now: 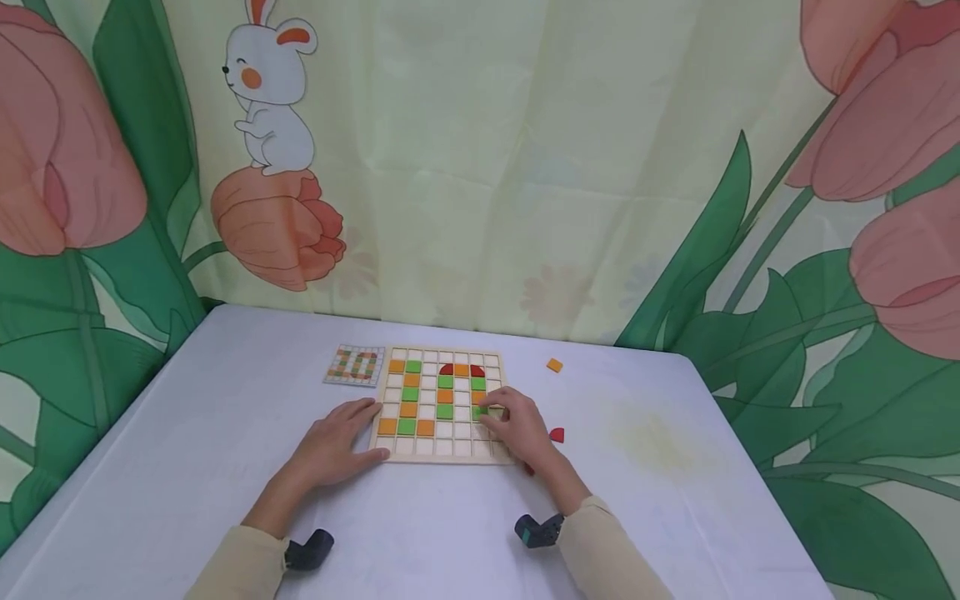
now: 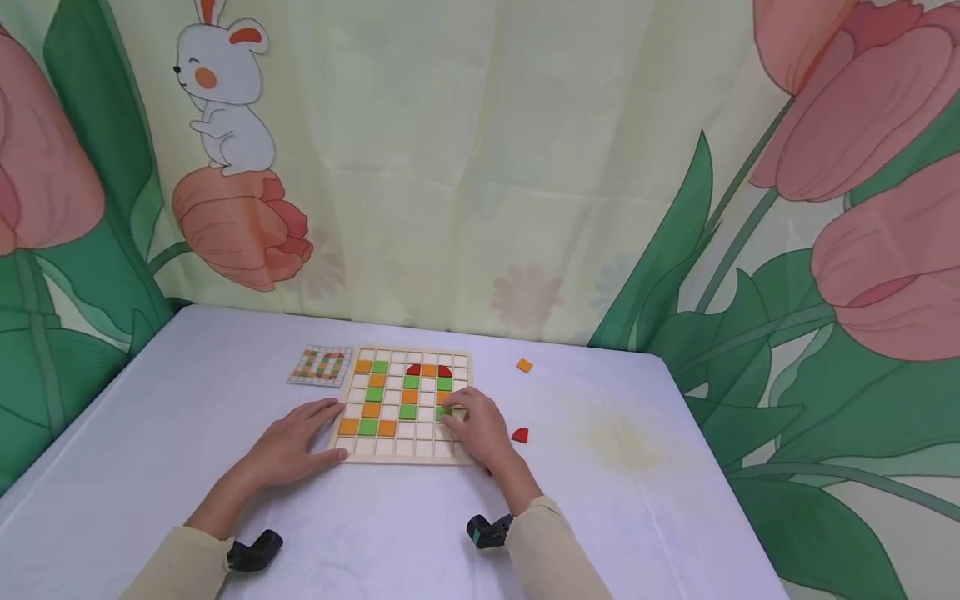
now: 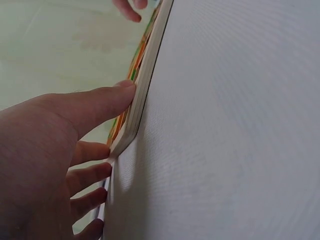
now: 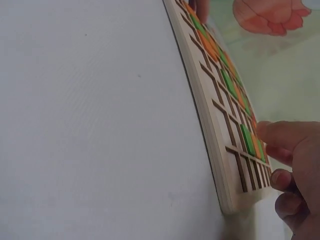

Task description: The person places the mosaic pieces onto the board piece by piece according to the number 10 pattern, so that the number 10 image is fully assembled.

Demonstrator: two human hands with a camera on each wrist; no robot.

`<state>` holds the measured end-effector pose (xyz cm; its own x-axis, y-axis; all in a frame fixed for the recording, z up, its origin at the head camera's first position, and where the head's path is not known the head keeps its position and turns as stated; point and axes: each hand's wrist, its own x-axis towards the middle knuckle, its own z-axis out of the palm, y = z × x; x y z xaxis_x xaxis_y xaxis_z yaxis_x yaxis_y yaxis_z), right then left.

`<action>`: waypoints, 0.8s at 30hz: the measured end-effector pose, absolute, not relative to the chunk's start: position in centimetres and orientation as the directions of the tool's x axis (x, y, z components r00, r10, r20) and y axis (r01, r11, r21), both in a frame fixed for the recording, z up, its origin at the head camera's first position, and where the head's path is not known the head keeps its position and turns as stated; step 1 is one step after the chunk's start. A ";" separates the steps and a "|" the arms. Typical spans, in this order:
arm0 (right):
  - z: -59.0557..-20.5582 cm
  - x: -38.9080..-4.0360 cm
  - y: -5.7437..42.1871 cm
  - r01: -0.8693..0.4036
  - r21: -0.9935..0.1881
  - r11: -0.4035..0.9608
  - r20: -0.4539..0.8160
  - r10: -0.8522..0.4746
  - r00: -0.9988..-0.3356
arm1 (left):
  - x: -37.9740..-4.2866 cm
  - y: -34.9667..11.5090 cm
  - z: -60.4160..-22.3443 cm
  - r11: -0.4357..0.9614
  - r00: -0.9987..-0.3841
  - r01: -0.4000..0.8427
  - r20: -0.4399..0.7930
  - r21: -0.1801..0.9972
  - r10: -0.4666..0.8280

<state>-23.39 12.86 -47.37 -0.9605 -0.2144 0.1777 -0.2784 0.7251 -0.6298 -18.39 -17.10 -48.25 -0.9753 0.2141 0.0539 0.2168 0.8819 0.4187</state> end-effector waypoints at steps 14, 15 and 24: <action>-47.5 -21.5 17.4 -0.100 -0.636 0.765 0.139 -0.014 -0.990 | -18.9 -17.4 -47.8 0.885 -0.971 0.229 0.039 0.405 0.234; -47.4 -21.3 17.7 -0.094 -0.635 0.766 0.145 -0.001 -0.989 | -18.9 -17.3 -47.8 0.884 -0.972 0.228 0.039 0.409 0.232; -47.6 -20.3 19.8 -0.010 -0.562 0.827 0.171 0.104 -0.980 | -18.6 -17.2 -48.1 0.874 -0.971 0.234 0.052 0.426 0.235</action>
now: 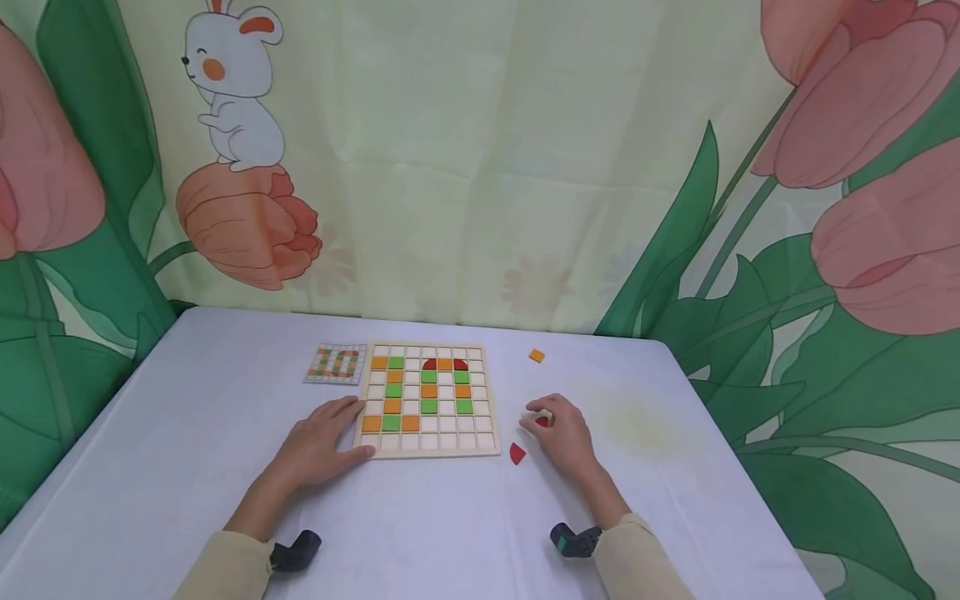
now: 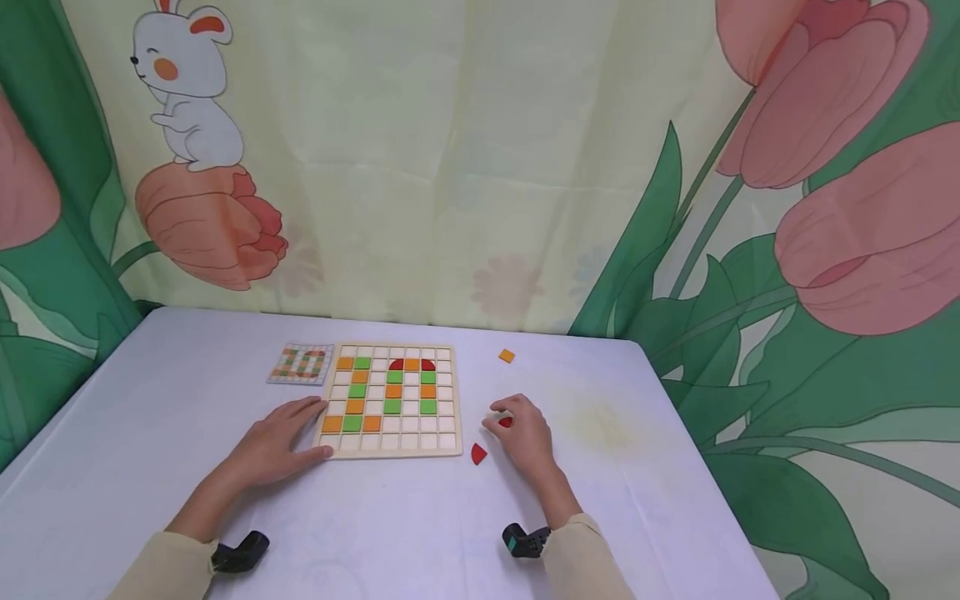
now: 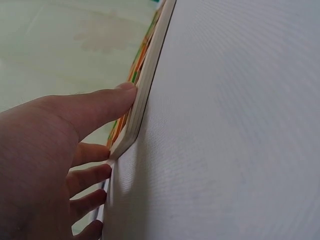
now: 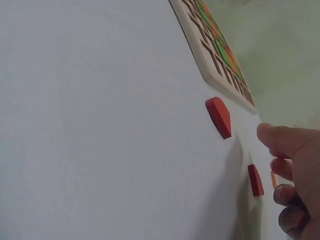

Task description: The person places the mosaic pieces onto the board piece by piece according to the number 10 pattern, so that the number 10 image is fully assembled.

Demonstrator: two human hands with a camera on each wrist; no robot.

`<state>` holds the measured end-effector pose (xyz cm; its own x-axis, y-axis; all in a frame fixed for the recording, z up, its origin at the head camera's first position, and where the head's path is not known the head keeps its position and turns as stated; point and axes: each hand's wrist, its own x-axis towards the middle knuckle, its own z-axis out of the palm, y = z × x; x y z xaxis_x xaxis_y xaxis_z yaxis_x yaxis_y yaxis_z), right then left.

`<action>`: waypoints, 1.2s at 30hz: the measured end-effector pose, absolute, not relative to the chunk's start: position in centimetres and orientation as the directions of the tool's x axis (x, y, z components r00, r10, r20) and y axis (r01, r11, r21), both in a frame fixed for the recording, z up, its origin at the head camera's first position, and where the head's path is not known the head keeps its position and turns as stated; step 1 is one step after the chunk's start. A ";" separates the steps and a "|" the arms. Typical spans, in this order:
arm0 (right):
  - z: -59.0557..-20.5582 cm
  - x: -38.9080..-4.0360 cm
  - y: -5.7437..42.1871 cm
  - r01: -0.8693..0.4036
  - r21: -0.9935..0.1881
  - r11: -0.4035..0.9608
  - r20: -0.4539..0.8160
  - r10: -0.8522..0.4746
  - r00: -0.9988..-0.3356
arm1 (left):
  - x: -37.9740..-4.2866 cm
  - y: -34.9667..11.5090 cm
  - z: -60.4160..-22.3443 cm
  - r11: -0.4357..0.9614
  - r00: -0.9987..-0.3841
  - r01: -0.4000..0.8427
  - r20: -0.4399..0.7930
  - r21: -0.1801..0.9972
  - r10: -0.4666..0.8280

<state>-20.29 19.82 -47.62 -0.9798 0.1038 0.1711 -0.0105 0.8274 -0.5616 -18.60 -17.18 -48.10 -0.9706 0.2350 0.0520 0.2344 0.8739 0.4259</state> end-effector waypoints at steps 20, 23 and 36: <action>-48.2 -20.0 20.2 0.041 -0.479 0.877 0.192 0.150 -0.970 | -18.4 -17.2 -48.3 0.869 -0.972 0.232 0.060 0.436 0.229; -48.0 -20.0 20.0 0.020 -0.485 0.874 0.197 0.132 -0.972 | -18.4 -17.1 -48.3 0.870 -0.971 0.237 0.070 0.431 0.230; -48.3 -20.1 19.6 0.041 -0.484 0.874 0.169 0.140 -0.976 | -18.3 -17.0 -48.1 0.871 -0.970 0.240 0.079 0.429 0.228</action>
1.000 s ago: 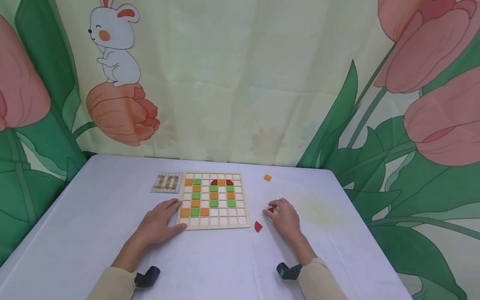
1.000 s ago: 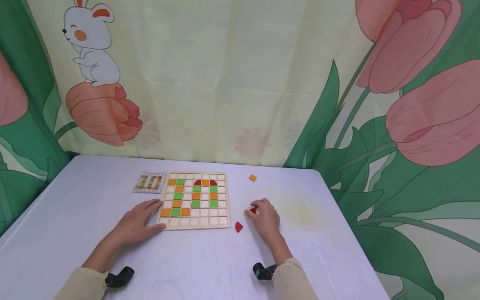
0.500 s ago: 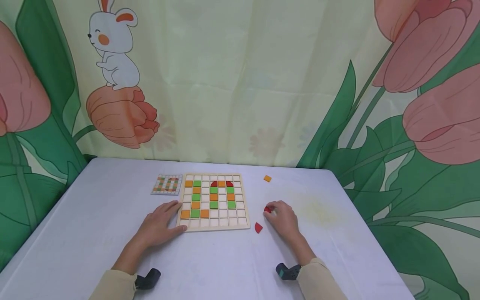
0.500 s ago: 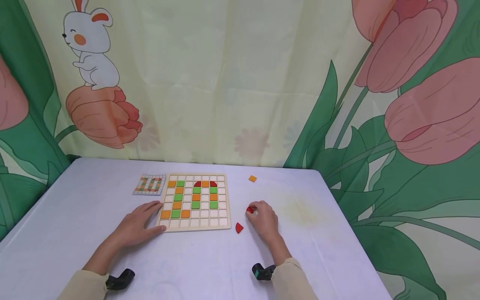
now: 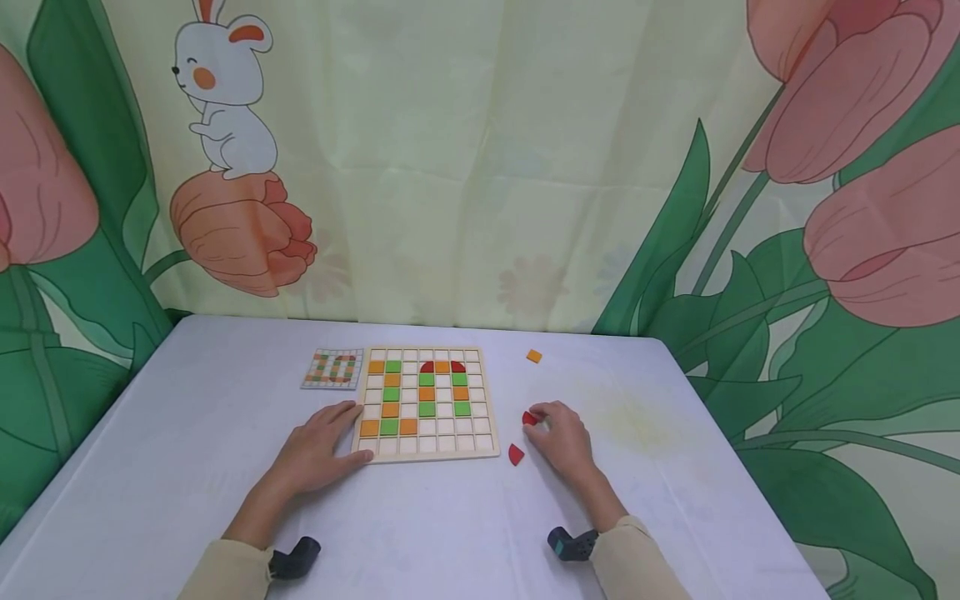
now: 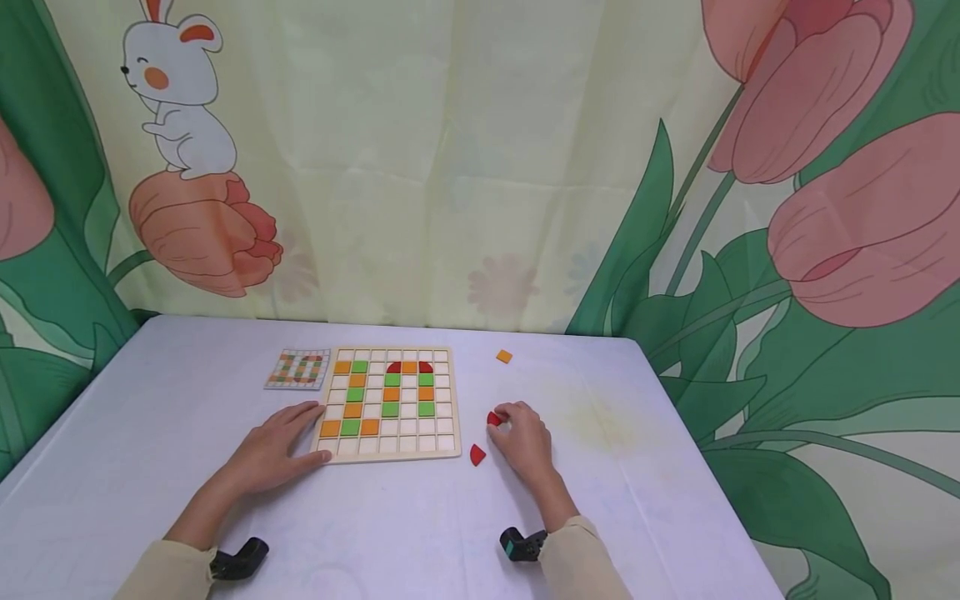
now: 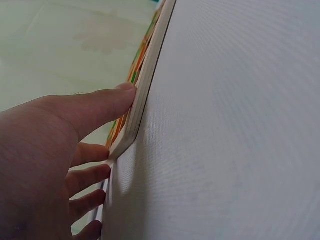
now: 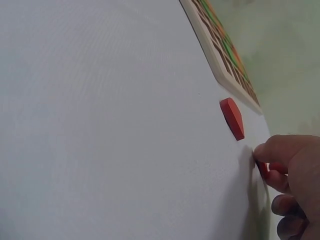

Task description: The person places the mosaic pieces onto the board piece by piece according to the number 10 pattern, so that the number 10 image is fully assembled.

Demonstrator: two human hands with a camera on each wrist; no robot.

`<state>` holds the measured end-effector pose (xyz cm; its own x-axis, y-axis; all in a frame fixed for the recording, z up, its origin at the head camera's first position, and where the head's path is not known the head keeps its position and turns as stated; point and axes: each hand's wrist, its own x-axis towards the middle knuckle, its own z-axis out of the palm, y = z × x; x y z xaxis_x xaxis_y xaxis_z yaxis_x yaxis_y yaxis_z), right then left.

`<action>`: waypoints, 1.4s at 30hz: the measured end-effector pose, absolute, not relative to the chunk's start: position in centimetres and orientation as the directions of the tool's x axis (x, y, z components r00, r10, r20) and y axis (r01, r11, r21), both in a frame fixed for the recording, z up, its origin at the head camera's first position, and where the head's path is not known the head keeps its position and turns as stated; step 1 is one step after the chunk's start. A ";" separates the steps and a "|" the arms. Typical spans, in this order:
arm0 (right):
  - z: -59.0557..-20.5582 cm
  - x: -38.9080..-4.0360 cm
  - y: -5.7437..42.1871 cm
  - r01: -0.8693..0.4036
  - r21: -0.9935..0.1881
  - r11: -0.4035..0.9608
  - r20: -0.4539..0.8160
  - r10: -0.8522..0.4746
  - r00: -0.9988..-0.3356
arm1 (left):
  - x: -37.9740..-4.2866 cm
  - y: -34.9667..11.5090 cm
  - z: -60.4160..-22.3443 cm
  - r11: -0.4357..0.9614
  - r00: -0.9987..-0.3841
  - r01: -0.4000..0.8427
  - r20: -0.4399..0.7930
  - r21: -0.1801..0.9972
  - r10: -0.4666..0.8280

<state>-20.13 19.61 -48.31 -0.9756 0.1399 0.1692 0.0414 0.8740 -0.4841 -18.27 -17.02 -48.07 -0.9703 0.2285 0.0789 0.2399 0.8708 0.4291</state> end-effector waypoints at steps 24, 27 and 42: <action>-47.4 -20.9 11.9 -0.239 -0.530 0.814 0.205 -0.150 -0.967 | -18.2 -17.2 -49.0 0.869 -0.977 0.211 0.075 0.448 0.199; -47.5 -20.8 11.1 -0.274 -0.537 0.798 0.208 -0.190 -0.960 | -18.3 -17.1 -49.0 0.872 -0.978 0.207 0.071 0.443 0.196; -48.5 -20.8 9.3 -0.310 -0.560 0.768 0.175 -0.257 -0.951 | -18.4 -17.0 -48.8 0.878 -0.976 0.216 0.077 0.427 0.203</action>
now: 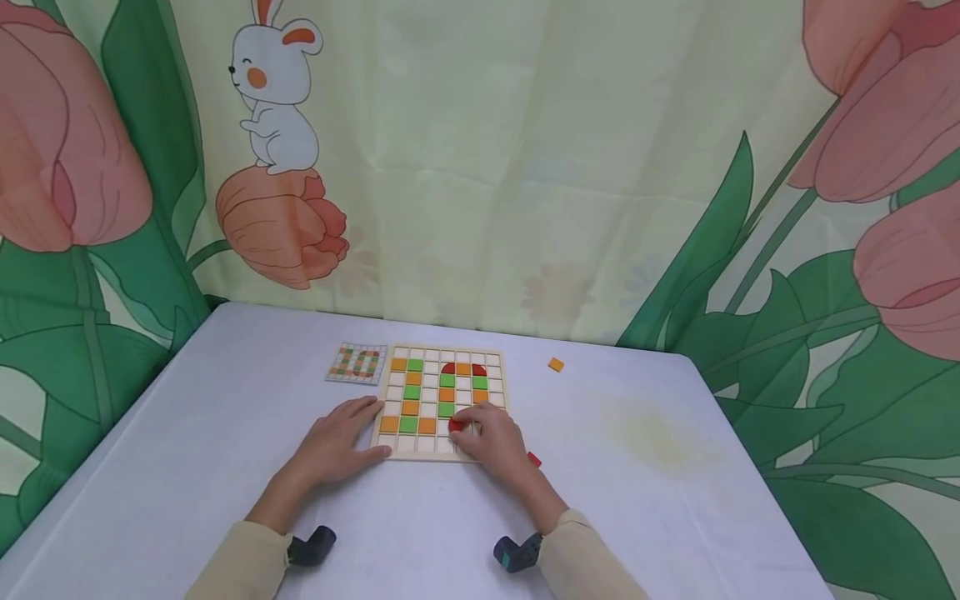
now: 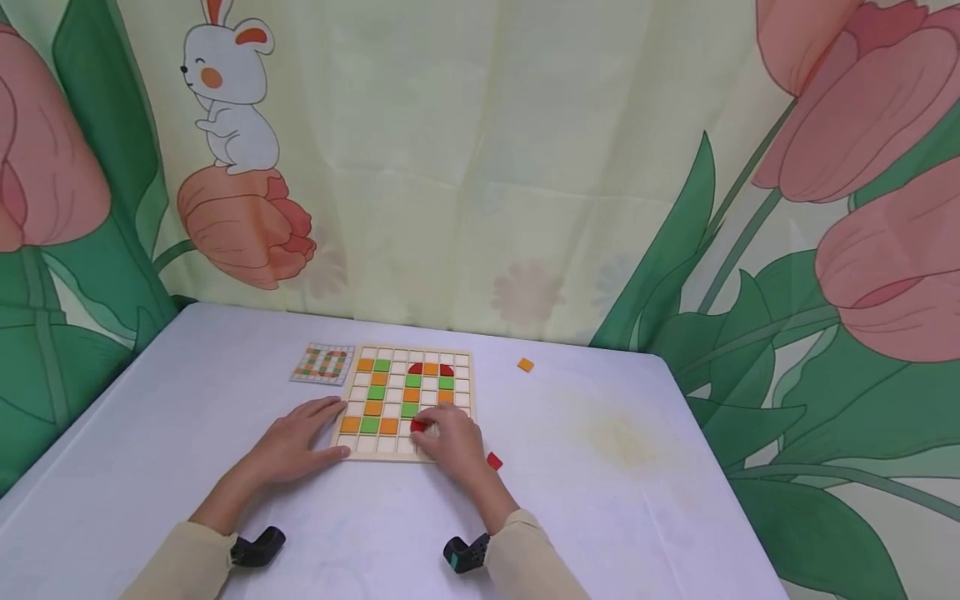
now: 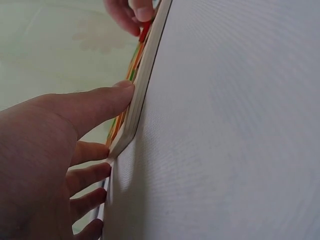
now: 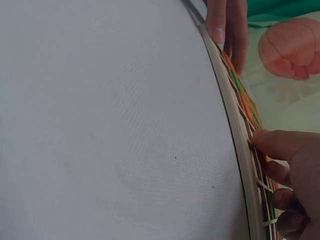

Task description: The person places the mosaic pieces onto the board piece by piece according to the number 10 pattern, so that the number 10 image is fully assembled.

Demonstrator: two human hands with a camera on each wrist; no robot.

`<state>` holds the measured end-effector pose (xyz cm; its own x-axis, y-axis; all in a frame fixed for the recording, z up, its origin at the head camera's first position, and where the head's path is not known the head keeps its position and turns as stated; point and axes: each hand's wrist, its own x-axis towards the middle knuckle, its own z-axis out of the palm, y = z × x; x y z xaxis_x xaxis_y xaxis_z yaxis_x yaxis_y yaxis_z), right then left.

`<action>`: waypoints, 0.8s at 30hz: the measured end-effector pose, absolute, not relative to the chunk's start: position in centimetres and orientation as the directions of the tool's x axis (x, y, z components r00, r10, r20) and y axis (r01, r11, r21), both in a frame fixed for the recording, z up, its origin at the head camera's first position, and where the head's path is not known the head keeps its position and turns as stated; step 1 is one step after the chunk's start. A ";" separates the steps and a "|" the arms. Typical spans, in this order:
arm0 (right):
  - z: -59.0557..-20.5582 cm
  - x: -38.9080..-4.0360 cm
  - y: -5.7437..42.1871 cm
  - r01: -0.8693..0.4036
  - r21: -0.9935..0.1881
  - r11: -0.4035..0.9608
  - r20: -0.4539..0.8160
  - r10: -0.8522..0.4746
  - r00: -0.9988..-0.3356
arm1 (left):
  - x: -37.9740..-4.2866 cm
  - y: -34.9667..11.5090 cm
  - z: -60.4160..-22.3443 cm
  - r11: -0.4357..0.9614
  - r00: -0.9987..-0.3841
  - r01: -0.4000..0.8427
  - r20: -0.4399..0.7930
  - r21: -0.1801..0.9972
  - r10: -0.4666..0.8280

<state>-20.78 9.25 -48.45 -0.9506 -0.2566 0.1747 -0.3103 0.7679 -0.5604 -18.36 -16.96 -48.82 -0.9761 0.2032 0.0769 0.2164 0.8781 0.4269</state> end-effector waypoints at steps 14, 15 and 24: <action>-48.0 -21.4 9.5 -0.421 -0.530 0.736 0.198 -0.376 -0.905 | -18.3 -16.9 -48.6 0.886 -0.977 0.213 0.071 0.411 0.202; -48.0 -21.5 9.5 -0.432 -0.528 0.731 0.197 -0.390 -0.900 | -18.3 -16.9 -48.6 0.886 -0.977 0.214 0.070 0.411 0.204; -48.2 -21.7 9.0 -0.388 -0.509 0.768 0.204 -0.330 -0.922 | -18.1 -16.9 -48.4 0.877 -0.974 0.222 0.066 0.425 0.215</action>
<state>-21.72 9.02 -48.24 -0.9216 -0.3301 0.2042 -0.3880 0.7682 -0.5092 -18.14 -16.95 -48.41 -0.9744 0.2148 0.0657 0.2221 0.8774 0.4253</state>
